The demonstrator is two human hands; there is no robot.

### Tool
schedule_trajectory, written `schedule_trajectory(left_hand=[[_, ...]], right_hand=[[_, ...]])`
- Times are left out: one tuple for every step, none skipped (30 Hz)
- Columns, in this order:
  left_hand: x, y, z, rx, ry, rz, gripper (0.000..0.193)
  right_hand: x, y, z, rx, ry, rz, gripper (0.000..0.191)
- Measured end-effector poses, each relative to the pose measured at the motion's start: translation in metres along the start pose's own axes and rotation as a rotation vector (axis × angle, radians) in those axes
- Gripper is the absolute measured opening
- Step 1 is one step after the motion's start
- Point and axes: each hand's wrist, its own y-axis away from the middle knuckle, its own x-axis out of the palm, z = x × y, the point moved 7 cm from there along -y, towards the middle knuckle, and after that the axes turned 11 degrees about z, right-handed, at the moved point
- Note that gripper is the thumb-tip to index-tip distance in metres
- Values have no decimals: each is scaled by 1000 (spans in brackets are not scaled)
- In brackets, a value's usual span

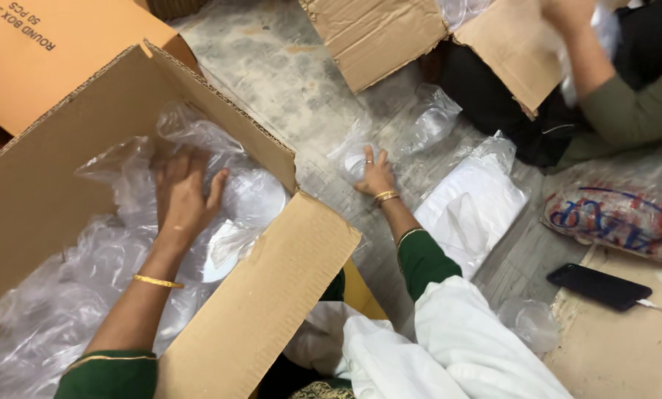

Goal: The person sits on the floor and places plastic-wrapped items into an open cardboard box, folding the flaps closed and sealing the seam with red packing tape pulled by hand. They also unwrap a plastic-covered container and set it into the box among the other wrapped items.

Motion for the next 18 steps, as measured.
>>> schedule_trajectory(left_hand=[[-5,5,-1,3,4,-48,42],[-6,6,-4,7,4,-62,41],[-11,8,-8,18,13,-78,39],[-19,7,-12,33,21,-96,38],[-30,8,-17,37,49,-124,37],[-41,8,-24,40,81,-152,36],[-52,8,-32,46,114,-182,35],[-66,9,-41,51,167,-214,33],[-82,12,-50,60,223,-245,31],[-98,14,-60,69,281,-274,30],[-107,6,-82,121,294,-263,32],[-119,9,-101,162,316,-256,33],[-129,11,-123,199,337,-244,35],[-133,10,-143,253,421,-178,45],[-132,8,-169,309,500,-113,56],[-129,7,-196,380,527,-76,72],[-125,6,-220,452,553,-42,89],[-116,1,-228,417,630,29,92]], right_hand=[[2,5,4,-15,28,-61,119],[4,3,6,-43,52,-119,116],[6,4,6,-88,81,-133,112],[5,4,6,-132,108,-153,108],[6,4,6,-175,134,-172,104],[8,6,2,-193,61,-190,105],[10,8,-5,-211,-11,-210,107],[9,12,-9,-228,-83,-233,108],[-3,23,-12,-273,-199,-407,102],[-15,39,-16,-317,-314,-581,96],[-30,51,-27,-361,-436,-749,91],[-43,66,-31,-454,-590,-804,93],[-54,84,-34,-545,-749,-850,96],[-67,103,-30,-625,-815,-907,93],[-79,125,-23,-700,-822,-965,90],[-90,147,-10,-774,-807,-1010,87],[-97,169,7,-862,-738,-1022,84],[-102,186,28,-960,-657,-1007,81]])
